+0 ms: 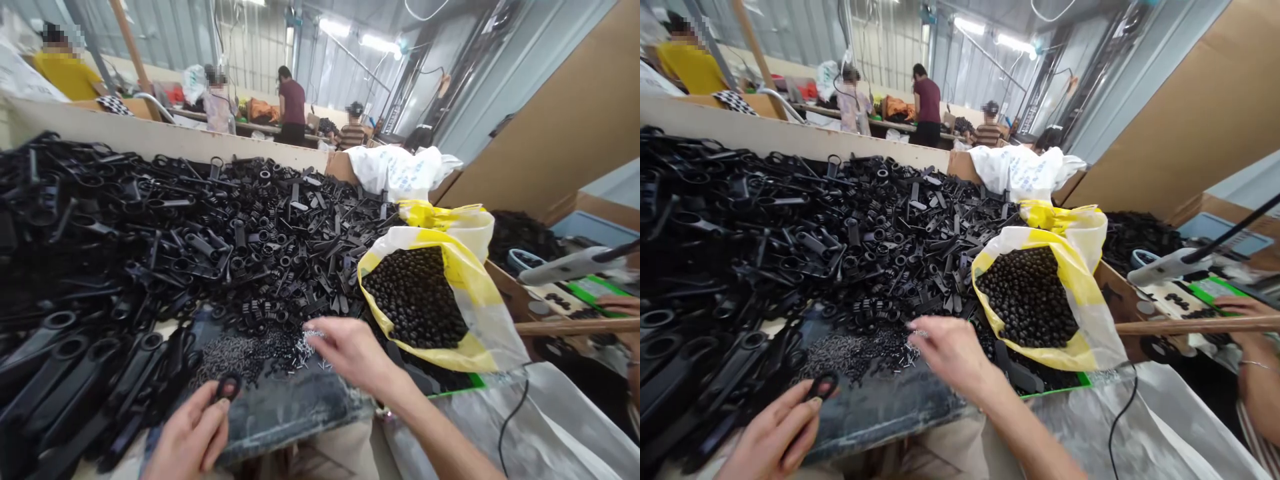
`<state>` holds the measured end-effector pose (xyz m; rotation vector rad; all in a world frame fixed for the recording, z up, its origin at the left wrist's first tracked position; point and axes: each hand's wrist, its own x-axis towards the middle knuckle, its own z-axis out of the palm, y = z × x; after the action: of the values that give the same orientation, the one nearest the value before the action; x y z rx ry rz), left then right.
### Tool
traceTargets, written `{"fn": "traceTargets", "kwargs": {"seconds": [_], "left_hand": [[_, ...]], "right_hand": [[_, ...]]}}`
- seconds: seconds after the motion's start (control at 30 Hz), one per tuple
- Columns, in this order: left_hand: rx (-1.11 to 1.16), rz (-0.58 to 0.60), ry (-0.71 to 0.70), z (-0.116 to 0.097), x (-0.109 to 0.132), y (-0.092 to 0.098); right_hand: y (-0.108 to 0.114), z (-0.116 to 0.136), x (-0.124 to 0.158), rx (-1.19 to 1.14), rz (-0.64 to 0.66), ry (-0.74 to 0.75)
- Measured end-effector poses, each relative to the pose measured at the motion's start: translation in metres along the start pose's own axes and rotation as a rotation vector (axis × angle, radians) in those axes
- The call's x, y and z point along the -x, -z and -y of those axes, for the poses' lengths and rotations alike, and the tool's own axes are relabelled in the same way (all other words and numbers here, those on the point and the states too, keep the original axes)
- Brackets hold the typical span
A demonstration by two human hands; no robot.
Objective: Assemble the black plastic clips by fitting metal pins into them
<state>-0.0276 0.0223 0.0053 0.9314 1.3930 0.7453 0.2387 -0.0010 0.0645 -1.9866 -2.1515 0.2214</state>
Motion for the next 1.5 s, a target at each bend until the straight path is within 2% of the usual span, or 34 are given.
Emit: {"fn": "traceTargets", "kwargs": {"seconds": [0.1, 0.27, 0.4, 0.53, 0.6, 0.67, 0.7, 0.77, 0.83, 0.9, 1.03, 1.13, 1.2, 1.3, 1.5], "left_hand": [[0.347, 0.14, 0.216, -0.005, 0.007, -0.011], [0.475, 0.224, 0.287, -0.011, 0.011, -0.013], [0.586, 0.321, 0.335, -0.011, 0.007, -0.007], [0.713, 0.372, 0.324, -0.01, 0.001, -0.006], [0.749, 0.37, 0.302, -0.009, 0.0, -0.008], [0.767, 0.351, 0.269, -0.009, 0.001, -0.012], [0.772, 0.331, 0.243, -0.009, 0.002, -0.015], [0.775, 0.263, 0.181, -0.01, 0.005, -0.017], [0.758, 0.187, 0.112, -0.01, 0.007, -0.017], [0.697, 0.118, 0.045, -0.01, 0.006, -0.014], [0.519, 0.003, -0.08, -0.002, 0.003, -0.012], [0.48, 0.006, -0.096, 0.006, 0.004, -0.016], [0.506, 0.042, -0.081, 0.007, 0.005, -0.019], [0.576, 0.068, -0.064, 0.005, 0.008, -0.021], [0.686, 0.154, -0.032, -0.002, 0.014, -0.02]], "right_hand": [[0.002, -0.027, -0.034, 0.087, 0.014, 0.006], [-0.013, -0.035, -0.067, 0.172, 0.098, 0.057], [-0.016, -0.036, -0.067, 0.126, 0.065, 0.075], [-0.009, -0.024, -0.051, -0.03, -0.089, 0.078], [-0.017, -0.005, -0.038, -0.236, -0.195, 0.043], [-0.035, 0.024, -0.022, -0.759, -0.287, -0.086], [-0.047, 0.04, -0.015, -1.005, -0.248, -0.143], [-0.072, 0.069, -0.002, -1.338, -0.166, -0.226], [-0.092, 0.087, 0.006, -1.464, -0.149, -0.271], [-0.1, 0.092, 0.012, -1.371, -0.189, -0.213], [-0.091, 0.076, 0.018, -0.891, -0.272, 0.121], [-0.084, 0.068, 0.017, -0.611, -0.328, 0.364], [-0.083, 0.068, 0.015, -0.492, -0.398, 0.447], [-0.085, 0.071, 0.014, -0.495, -0.45, 0.435], [-0.089, 0.079, 0.018, -0.732, -0.414, 0.375]]}}
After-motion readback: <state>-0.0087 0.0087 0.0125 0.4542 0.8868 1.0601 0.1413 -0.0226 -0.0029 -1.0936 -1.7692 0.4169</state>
